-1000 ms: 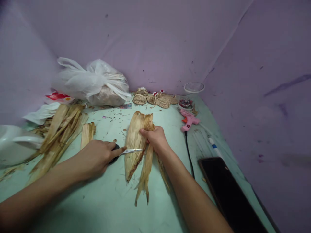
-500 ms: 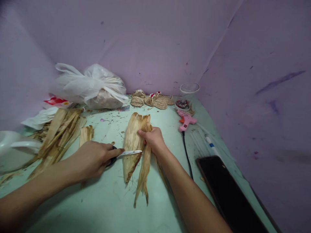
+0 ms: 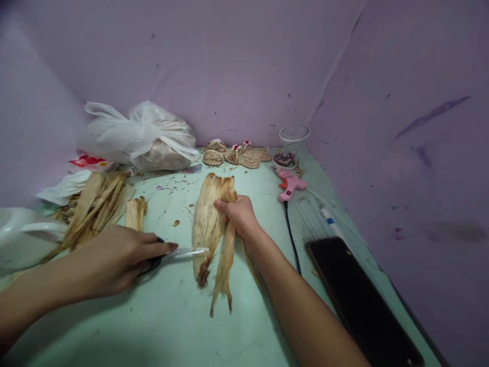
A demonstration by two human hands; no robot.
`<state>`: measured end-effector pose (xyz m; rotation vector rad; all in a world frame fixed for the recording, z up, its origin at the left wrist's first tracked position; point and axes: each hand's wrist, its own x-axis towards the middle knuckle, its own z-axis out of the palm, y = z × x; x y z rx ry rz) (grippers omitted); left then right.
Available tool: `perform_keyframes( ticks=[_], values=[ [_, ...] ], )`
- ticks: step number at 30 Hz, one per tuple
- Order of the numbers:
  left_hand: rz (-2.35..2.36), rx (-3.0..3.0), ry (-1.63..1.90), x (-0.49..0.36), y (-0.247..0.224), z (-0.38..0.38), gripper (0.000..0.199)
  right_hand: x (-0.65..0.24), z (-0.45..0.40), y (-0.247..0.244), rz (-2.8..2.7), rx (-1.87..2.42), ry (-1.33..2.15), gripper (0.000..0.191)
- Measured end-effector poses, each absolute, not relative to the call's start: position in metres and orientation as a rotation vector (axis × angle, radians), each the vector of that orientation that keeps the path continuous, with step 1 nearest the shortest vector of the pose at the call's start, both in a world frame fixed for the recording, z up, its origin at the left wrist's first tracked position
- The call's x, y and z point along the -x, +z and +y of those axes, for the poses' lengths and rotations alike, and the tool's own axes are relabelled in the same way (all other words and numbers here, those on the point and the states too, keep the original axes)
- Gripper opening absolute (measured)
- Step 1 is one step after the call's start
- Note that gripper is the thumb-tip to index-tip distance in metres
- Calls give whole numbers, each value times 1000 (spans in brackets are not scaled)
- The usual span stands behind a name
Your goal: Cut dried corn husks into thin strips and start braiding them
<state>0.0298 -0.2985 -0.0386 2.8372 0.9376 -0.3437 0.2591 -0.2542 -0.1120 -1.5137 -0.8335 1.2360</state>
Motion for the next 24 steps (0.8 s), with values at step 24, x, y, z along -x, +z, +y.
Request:
perform_keyframes(
  ticks=[24],
  values=[
    [822, -2979, -548, -22, -50, -323, 55, -260, -251, -118, -861, 1526, 1219, 20]
  ],
)
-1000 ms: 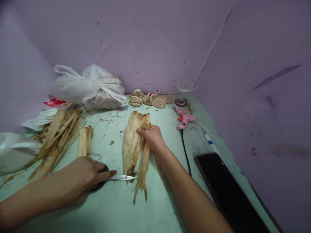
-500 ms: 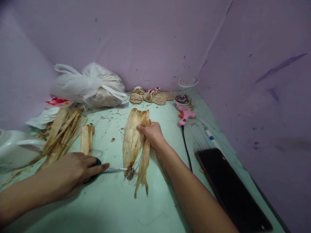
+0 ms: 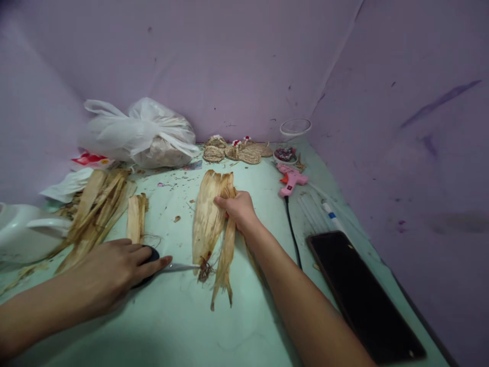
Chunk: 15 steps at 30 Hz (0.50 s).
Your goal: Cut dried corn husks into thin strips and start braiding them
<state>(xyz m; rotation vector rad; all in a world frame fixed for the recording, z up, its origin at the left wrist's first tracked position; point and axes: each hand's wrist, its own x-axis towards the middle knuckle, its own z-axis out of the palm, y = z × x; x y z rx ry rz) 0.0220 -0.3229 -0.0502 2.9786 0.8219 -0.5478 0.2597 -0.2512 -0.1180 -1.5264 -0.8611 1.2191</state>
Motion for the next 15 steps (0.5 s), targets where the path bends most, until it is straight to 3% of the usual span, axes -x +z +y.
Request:
perform_keyframes(
  ticks=[7, 15],
  values=[
    [896, -2967, -383, -19, -48, -312, 56, -260, -252, -118, -870, 1537, 1206, 19],
    [737, -2903, -456, -23, -51, -322, 55, -259, -252, -118, -889, 1553, 1185, 23]
  ],
)
